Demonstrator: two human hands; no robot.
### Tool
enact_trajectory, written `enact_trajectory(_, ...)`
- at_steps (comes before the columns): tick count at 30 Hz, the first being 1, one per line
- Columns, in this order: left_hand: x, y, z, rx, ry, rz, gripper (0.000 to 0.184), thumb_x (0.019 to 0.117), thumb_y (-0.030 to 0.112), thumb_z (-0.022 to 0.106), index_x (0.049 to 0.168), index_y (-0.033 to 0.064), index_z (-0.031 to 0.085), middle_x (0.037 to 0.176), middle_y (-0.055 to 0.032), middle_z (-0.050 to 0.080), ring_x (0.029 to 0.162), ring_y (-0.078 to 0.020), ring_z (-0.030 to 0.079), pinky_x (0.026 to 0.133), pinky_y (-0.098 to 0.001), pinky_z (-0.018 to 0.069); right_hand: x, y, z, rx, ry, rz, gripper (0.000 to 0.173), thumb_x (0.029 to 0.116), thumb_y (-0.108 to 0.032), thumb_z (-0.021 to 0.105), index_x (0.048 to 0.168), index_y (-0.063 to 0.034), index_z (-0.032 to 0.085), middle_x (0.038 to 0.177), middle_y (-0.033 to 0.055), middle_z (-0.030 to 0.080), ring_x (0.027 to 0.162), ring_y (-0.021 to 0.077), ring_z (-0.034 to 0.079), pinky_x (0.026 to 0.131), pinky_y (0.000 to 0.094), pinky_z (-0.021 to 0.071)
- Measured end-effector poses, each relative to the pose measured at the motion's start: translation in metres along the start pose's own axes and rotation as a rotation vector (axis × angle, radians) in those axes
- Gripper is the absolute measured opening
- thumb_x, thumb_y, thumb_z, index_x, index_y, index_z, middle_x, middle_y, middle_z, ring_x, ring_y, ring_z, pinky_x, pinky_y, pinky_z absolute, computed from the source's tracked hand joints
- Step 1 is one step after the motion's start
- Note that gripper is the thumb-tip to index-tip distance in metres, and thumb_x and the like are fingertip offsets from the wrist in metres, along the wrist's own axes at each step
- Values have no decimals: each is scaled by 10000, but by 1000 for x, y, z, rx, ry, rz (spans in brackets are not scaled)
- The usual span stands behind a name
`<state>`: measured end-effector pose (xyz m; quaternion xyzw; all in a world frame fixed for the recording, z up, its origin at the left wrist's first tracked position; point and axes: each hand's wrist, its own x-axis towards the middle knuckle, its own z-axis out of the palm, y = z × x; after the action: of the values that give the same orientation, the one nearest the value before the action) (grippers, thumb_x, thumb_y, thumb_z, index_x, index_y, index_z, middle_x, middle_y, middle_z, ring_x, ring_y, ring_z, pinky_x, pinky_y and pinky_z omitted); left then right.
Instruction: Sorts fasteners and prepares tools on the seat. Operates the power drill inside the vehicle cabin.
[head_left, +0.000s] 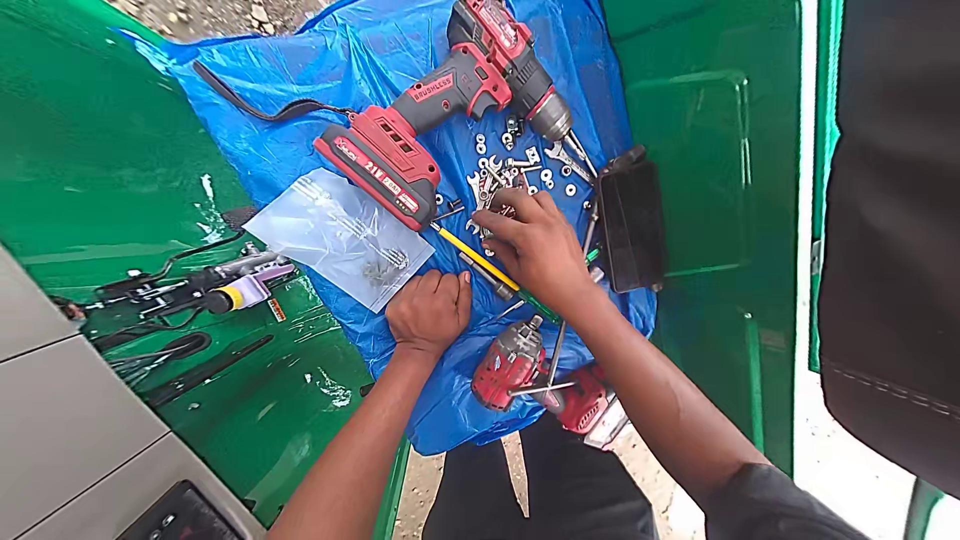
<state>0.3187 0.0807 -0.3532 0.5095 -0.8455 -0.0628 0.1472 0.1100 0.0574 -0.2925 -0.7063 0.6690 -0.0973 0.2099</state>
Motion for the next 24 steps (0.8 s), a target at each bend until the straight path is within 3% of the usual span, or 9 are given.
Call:
enact_trajectory(4, 0, 0, 0, -10, 2, -2, 498, 1044, 370, 411, 628, 110, 500, 638, -85, 552, 595, -273, 609, 472, -407, 428, -3, 16, -14, -72, 63, 139, 190, 979, -314, 679, 1137, -256, 768, 1256, 7, 666, 1127, 275, 589, 901, 455, 508)
enact_trajectory(9, 0, 0, 2, -14, 14, -3, 500, 1041, 374, 411, 623, 115, 504, 632, -77, 550, 590, -265, 608, 465, -401, 427, -9, 22, -29, -142, 113, 254, 198, 976, -162, 629, 1130, -180, 752, 1233, 55, 670, 1215, 319, 555, 960, 479, 489)
enact_trajectory(12, 0, -1, 2, -9, -1, -2, 500, 1040, 374, 401, 628, 111, 500, 632, -81, 545, 587, -273, 603, 470, -405, 430, -5, 14, -25, -57, 161, 131, 247, 969, -154, 612, 1159, -211, 758, 1265, 17, 679, 1246, 285, 553, 1004, 455, 478)
enact_trajectory(15, -1, -1, 3, -7, -5, 2, 501, 1043, 377, 398, 634, 107, 502, 633, -82, 547, 595, -272, 606, 478, -410, 435, 3, 1, -9, -19, 90, -25, 271, 1033, -227, 564, 1219, -285, 752, 1376, -43, 652, 1292, 268, 551, 1013, 469, 476)
enact_trajectory(17, 0, -1, 3, -9, -3, 4, 501, 1044, 377, 402, 636, 108, 511, 639, -81, 558, 604, -271, 615, 486, -407, 444, 0, -6, -5, -31, -10, -60, 239, 1033, -217, 556, 1140, -251, 766, 1481, -41, 582, 1341, 272, 523, 1054, 477, 449)
enact_trajectory(18, 1, -1, 3, -8, -2, 5, 503, 1045, 375, 401, 632, 107, 508, 637, -80, 557, 601, -271, 613, 485, -405, 441, -4, -7, -4, -2, -14, -73, 207, 1018, -169, 577, 1068, -198, 776, 1465, -9, 592, 1329, 273, 538, 1069, 462, 462)
enact_trajectory(20, 0, -1, 2, -7, -6, 5, 505, 1042, 371, 399, 621, 109, 491, 627, -79, 545, 590, -271, 604, 478, -403, 429, -18, -3, -2, 83, 22, -104, 188, 1004, -89, 583, 1034, -111, 768, 1380, 56, 649, 1317, 261, 577, 1117, 414, 479)
enact_trajectory(24, 1, 0, 2, -15, -14, 6, 497, 1040, 362, 403, 621, 109, 493, 627, -83, 549, 593, -268, 607, 482, -404, 432, -38, 6, -6, 292, 227, -160, 164, 964, -40, 648, 1041, -76, 788, 1159, 75, 743, 1204, 222, 661, 1074, 366, 530)
